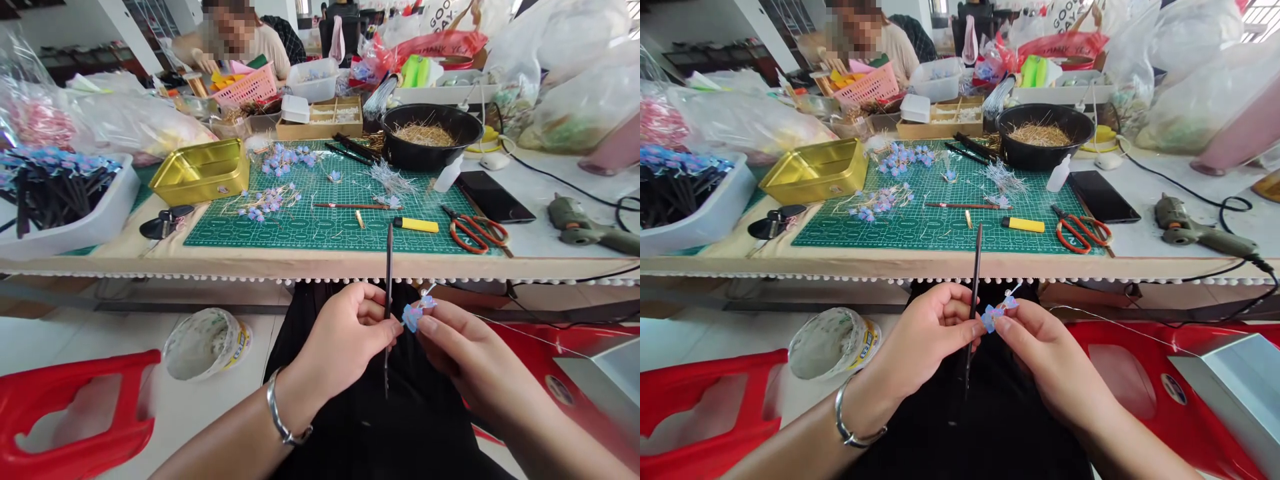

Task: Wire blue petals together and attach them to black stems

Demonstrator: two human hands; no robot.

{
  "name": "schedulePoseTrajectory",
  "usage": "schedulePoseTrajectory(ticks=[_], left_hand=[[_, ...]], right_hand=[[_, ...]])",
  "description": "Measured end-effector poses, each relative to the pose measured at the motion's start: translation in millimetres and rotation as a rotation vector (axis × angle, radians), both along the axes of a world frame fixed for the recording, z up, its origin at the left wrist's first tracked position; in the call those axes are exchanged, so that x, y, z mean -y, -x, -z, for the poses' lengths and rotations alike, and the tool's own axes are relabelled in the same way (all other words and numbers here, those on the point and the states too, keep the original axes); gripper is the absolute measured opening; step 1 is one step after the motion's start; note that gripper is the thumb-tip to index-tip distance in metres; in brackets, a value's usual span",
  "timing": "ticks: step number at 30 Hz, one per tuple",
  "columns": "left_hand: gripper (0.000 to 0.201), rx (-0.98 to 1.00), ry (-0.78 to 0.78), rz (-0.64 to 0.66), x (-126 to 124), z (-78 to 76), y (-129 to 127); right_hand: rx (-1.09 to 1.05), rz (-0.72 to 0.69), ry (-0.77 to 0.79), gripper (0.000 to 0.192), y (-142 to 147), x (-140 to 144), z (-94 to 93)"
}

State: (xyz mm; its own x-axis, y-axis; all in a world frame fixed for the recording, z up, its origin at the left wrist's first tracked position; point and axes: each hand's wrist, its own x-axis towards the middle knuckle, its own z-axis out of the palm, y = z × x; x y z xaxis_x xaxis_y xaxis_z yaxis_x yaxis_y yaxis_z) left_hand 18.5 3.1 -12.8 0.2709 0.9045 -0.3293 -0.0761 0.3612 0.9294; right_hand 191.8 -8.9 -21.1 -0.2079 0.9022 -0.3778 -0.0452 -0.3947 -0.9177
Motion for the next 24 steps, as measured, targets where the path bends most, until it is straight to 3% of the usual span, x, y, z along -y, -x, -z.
schedulePoseTrajectory(ticks=[6,17,24], left_hand=[[0.021,-0.115,-0.037,0.015,-2,0.7,-4],[0.019,-0.241,-0.043,0.060,-6,4.2,-3],[0.022,-0.148,-0.019,0.021,-11,10.3,0]], right_hand=[[-0.097,-0.011,0.095,0.031,-5,-10,5.3],[-0.021,0.076,0.042,0.041,3,-13,15.3],[0.012,-0.048,0.057,0.037,-7,-11,7.7]])
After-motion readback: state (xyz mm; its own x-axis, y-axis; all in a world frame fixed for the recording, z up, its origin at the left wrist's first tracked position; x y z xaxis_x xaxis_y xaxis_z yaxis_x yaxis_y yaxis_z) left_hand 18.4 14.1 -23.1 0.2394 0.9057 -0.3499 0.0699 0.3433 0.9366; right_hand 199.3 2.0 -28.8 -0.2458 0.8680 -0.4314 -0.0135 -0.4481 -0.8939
